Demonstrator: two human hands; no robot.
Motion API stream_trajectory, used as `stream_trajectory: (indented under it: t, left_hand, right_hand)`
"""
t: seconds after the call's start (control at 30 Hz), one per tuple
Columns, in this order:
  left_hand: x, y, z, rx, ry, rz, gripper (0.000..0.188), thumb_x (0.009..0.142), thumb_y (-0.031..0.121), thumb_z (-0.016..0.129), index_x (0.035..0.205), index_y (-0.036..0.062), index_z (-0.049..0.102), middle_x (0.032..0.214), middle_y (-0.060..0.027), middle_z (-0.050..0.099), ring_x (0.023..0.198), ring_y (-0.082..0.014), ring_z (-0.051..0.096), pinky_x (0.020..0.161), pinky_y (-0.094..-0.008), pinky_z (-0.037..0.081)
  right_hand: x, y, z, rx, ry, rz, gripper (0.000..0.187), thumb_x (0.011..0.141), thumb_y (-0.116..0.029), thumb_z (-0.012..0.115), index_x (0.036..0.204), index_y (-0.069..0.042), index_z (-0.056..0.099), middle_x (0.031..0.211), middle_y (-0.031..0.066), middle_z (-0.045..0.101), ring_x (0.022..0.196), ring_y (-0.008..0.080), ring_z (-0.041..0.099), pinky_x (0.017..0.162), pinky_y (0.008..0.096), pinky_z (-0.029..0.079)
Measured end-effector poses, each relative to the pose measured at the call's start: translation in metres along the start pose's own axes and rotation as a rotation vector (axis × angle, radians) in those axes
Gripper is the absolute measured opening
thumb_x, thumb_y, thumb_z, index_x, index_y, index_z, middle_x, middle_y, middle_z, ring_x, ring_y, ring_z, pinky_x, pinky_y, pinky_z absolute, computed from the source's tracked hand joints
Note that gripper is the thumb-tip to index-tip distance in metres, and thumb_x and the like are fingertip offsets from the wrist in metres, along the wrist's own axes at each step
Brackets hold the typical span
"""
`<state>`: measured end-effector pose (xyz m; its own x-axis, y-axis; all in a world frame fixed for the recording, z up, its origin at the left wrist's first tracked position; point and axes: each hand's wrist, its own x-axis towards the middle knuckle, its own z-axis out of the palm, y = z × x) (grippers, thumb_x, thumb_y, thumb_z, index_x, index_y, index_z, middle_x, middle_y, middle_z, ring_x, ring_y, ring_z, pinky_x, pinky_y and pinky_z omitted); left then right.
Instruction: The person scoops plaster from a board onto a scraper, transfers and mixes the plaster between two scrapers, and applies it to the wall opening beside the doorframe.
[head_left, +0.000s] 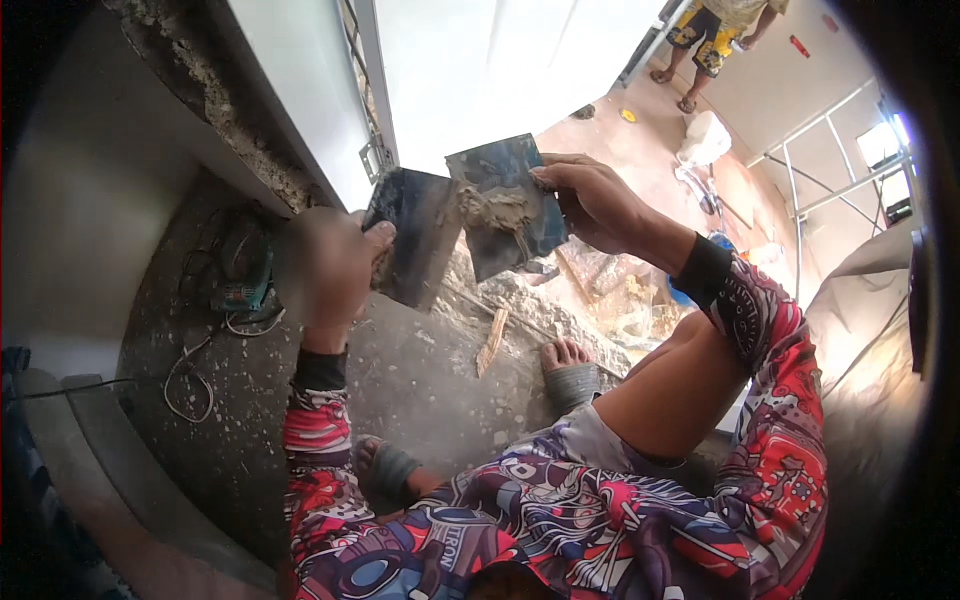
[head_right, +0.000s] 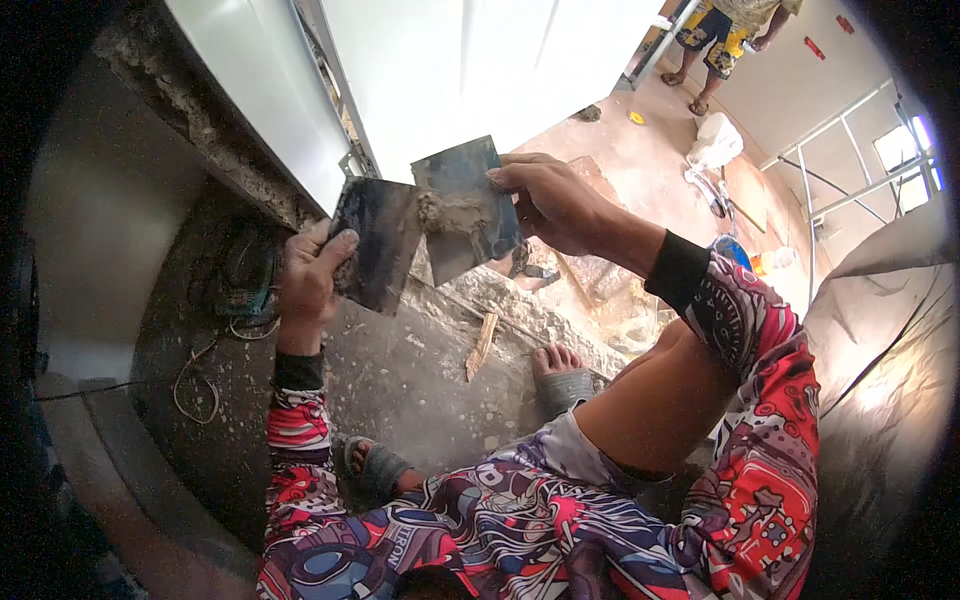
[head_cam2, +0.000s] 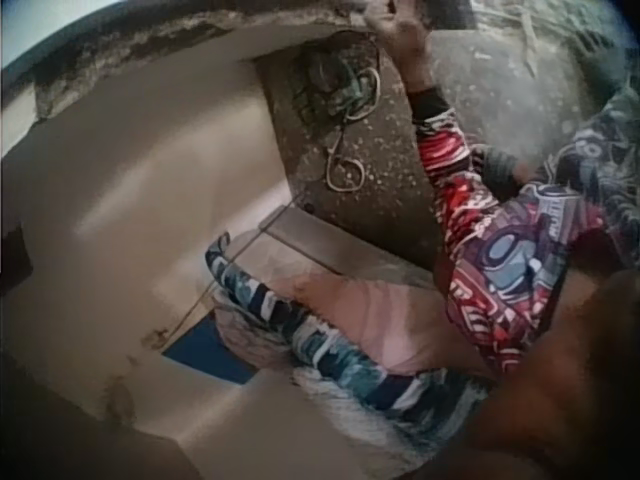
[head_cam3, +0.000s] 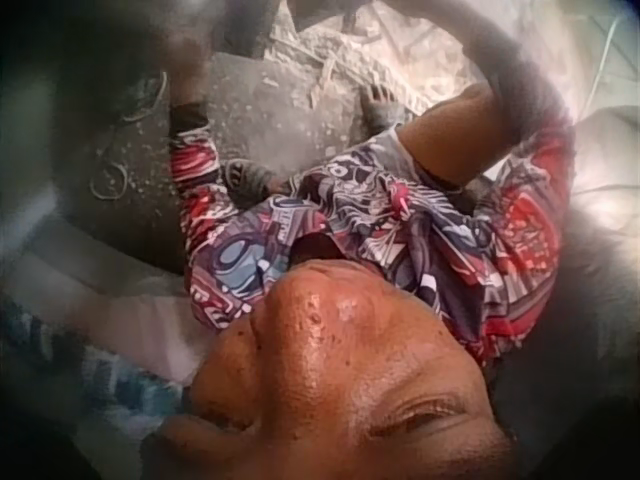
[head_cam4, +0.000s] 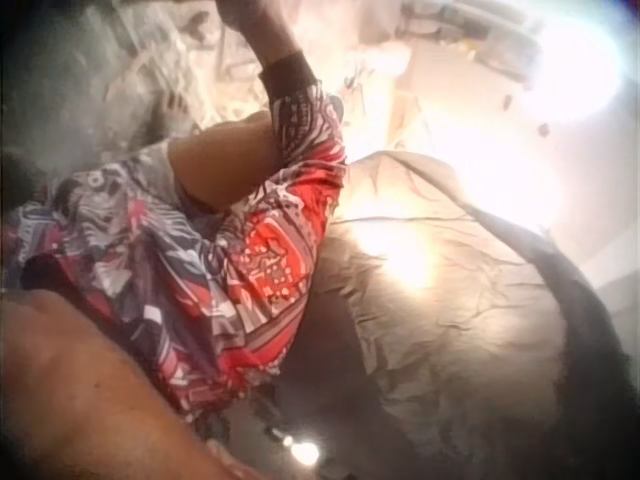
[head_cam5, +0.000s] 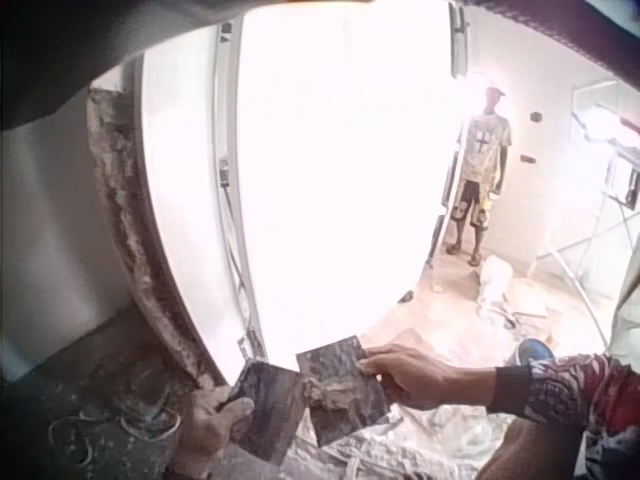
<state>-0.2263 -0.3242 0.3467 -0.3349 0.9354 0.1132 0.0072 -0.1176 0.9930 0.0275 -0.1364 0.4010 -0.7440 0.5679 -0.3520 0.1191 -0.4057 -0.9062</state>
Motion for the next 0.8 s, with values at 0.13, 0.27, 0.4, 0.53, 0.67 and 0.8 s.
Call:
stream_trajectory:
  t: [0.13, 0.27, 0.4, 0.53, 0.67, 0.8]
  left_hand:
    - [-0.009, -0.013, 0.038, -0.224, 0.081, -0.143, 0.013, 0.094, 0.008, 0.061, 0.089, -0.0016, 0.068, 0.079, 0.0005, 0.066, 0.070, -0.0036, 0.058, 0.061, -0.0198, 0.047]
    - [-0.014, -0.023, 0.061, -0.407, 0.068, -0.300, 0.013, 0.093, 0.009, 0.061, 0.095, -0.0010, 0.069, 0.082, -0.0010, 0.068, 0.068, -0.0052, 0.062, 0.058, -0.0197, 0.049]
    - [-0.016, -0.037, 0.081, -0.479, 0.098, -0.368, 0.011, 0.092, 0.012, 0.063, 0.096, 0.0035, 0.069, 0.084, -0.0012, 0.069, 0.065, -0.0079, 0.064, 0.053, -0.0201, 0.051]
    - [-0.017, -0.039, 0.092, -0.629, 0.141, -0.489, 0.012, 0.090, 0.012, 0.064, 0.099, 0.0050, 0.068, 0.089, -0.0029, 0.070, 0.073, -0.0119, 0.067, 0.057, -0.0226, 0.055]
    - [-0.014, -0.056, 0.082, -0.851, 0.030, -0.544, 0.018, 0.090, 0.011, 0.063, 0.106, 0.0027, 0.066, 0.094, -0.0060, 0.070, 0.081, -0.0171, 0.070, 0.066, -0.0290, 0.060]
    - [-0.011, -0.032, 0.085, -0.895, 0.072, -0.556, 0.025, 0.092, 0.011, 0.059, 0.115, 0.0013, 0.062, 0.102, -0.0076, 0.070, 0.086, -0.0176, 0.071, 0.070, -0.0296, 0.061]
  right_hand:
    - [-0.013, -0.013, 0.023, -0.063, 0.106, 0.032, 0.024, 0.099, -0.013, 0.047, 0.100, 0.004, 0.063, 0.084, 0.0074, 0.065, 0.067, 0.0157, 0.066, 0.062, 0.0314, 0.058]
    - [-0.004, -0.004, 0.018, -0.118, 0.092, 0.053, 0.029, 0.098, -0.013, 0.045, 0.107, 0.012, 0.057, 0.099, 0.0188, 0.063, 0.079, 0.0289, 0.069, 0.070, 0.0400, 0.063]
    - [0.001, 0.003, 0.017, -0.156, 0.133, 0.081, 0.031, 0.098, -0.013, 0.043, 0.104, 0.012, 0.059, 0.100, 0.0192, 0.063, 0.080, 0.0323, 0.069, 0.068, 0.0426, 0.064]
    - [0.004, 0.008, 0.014, -0.186, 0.139, 0.094, 0.034, 0.100, -0.015, 0.039, 0.106, 0.013, 0.058, 0.103, 0.0211, 0.062, 0.082, 0.0344, 0.068, 0.070, 0.0440, 0.063]
    - [0.005, 0.001, 0.014, -0.116, 0.146, 0.150, 0.037, 0.102, -0.017, 0.036, 0.112, 0.013, 0.055, 0.105, 0.0220, 0.060, 0.085, 0.0350, 0.067, 0.073, 0.0458, 0.062]
    - [0.007, 0.000, 0.004, -0.049, 0.178, 0.169, 0.032, 0.101, -0.017, 0.040, 0.109, 0.010, 0.056, 0.102, 0.0178, 0.061, 0.079, 0.0302, 0.067, 0.074, 0.0452, 0.060]
